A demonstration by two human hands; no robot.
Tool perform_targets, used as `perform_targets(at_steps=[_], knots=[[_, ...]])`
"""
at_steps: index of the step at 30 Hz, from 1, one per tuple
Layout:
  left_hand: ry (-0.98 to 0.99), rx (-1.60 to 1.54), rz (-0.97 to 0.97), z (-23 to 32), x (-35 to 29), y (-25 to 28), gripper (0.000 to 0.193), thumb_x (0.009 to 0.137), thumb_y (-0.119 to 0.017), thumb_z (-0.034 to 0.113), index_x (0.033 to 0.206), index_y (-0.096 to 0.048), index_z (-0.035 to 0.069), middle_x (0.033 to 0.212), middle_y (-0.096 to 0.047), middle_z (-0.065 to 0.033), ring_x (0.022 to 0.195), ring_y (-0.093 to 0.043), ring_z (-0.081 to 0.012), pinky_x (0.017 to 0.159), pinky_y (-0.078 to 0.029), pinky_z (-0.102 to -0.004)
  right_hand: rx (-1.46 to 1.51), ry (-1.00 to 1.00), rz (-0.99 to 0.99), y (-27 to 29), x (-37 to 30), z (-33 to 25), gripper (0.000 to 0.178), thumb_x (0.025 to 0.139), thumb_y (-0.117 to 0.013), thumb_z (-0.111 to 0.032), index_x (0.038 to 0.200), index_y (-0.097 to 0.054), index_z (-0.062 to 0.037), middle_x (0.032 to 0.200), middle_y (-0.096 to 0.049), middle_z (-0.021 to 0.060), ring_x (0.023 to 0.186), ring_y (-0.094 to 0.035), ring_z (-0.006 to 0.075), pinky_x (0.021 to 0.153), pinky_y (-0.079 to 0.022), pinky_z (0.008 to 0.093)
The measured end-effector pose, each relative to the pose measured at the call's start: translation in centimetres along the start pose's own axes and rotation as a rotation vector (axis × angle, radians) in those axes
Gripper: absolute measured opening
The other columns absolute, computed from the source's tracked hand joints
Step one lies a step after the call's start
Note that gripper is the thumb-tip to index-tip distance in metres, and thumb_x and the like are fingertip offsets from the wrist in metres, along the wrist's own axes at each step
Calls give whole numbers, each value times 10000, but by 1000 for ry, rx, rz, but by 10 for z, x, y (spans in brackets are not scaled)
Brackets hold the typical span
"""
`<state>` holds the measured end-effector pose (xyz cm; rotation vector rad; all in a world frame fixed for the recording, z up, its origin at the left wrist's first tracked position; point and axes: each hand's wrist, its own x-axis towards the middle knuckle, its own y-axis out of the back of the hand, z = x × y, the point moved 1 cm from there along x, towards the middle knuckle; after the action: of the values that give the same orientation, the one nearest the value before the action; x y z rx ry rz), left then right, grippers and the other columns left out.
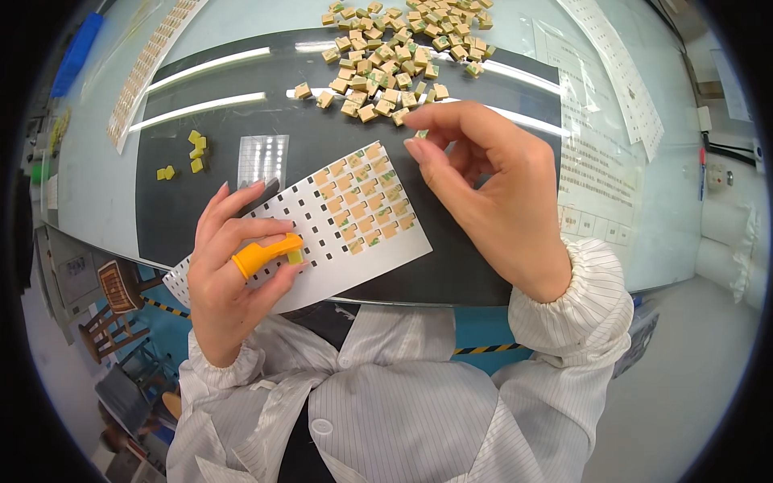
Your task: Manually placing small square components into a grid assembly board.
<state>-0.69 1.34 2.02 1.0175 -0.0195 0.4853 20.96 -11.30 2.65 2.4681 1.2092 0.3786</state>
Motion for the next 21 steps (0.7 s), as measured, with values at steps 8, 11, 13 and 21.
perform_targets(at_steps=[8,11,13,21], knots=[[79,-117,134,6,10,-17,214,660,-788,41,852,-695,14,990,-674,-49,1163,-569,-323,1013,-400,-548,-112,18,-205,-6,-2,0,132,854,-657,23,986,-660,8,892,-633,37,699,-573,54,616,-470,192],[101,-127,147,-1,5,-21,230,665,-789,46,869,-689,12,1017,-664,-49,1180,-556,-319,1010,-402,-549,-165,122,-292,-8,1,-4,203,780,-713,42,971,-672,-12,949,-638,68,772,-622,110,675,-503,224],[55,-132,124,-3,2,-20,244,670,-791,58,883,-679,16,1026,-659,-49,1176,-557,-318,1010,-404,-545,-159,458,-383,-15,2,-6,256,720,-746,42,958,-679,-27,1014,-632,93,910,-650,205,765,-532,286],[-47,-58,113,-18,2,-4,247,660,-783,45,880,-672,31,1010,-663,-48,1171,-564,-319,1014,-403,-539,-333,555,-707,-41,-12,-11,545,703,-770,-98,1214,-588,-51,1358,-514,132,1314,-441,352,1044,-392,466]])
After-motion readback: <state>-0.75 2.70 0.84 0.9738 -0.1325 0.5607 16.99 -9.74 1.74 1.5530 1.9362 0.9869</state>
